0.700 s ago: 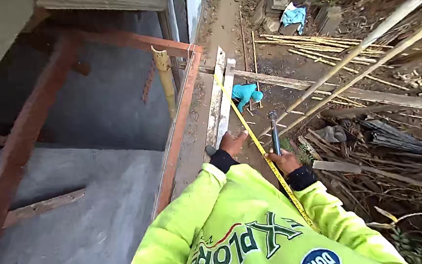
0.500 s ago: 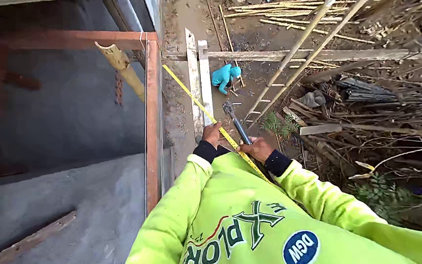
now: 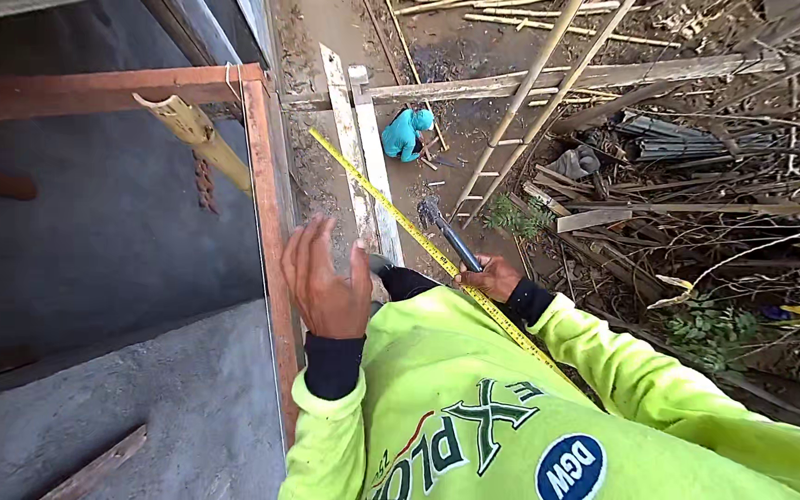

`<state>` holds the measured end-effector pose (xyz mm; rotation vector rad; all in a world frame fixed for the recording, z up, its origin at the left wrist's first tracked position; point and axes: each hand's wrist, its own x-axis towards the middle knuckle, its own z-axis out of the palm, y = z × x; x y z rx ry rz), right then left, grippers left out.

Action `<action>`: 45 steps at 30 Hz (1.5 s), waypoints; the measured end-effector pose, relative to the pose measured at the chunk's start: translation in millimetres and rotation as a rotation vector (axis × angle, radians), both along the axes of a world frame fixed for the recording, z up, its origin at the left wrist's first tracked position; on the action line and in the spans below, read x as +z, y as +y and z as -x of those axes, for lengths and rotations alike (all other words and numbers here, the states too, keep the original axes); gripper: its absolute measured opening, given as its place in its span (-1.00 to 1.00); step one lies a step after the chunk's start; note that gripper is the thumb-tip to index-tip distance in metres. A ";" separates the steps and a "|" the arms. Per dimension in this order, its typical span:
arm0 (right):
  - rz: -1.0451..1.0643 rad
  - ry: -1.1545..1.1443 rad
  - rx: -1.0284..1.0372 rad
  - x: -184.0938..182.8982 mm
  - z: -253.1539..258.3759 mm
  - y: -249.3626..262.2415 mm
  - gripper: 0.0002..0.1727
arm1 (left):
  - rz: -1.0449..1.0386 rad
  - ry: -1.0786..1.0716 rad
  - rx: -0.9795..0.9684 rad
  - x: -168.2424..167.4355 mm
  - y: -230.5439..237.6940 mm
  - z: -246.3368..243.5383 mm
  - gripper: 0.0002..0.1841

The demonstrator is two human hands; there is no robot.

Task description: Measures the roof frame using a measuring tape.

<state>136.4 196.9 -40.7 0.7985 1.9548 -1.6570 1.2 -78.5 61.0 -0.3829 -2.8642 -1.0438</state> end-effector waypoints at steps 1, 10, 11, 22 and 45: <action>-0.057 -0.021 0.027 -7.9 -0.7 5.0 -0.84 | 0.043 0.046 0.074 5.4 -19.0 6.0 -0.39; -0.349 -0.310 0.213 -74.1 -17.7 23.4 -0.73 | 0.199 -0.494 0.327 4.1 -75.3 26.0 -0.11; -0.373 -0.346 0.234 -78.9 -20.1 24.3 -0.71 | 0.196 -0.487 0.339 4.2 -74.6 25.8 -0.12; -0.426 -0.465 0.165 -120.3 -80.1 33.9 -0.64 | 0.288 -0.429 0.379 10.9 -54.4 22.2 -0.21; -0.348 -0.592 -0.186 -152.3 -129.9 56.9 -0.58 | 0.547 -0.026 -0.078 -13.6 -73.1 375.2 -0.41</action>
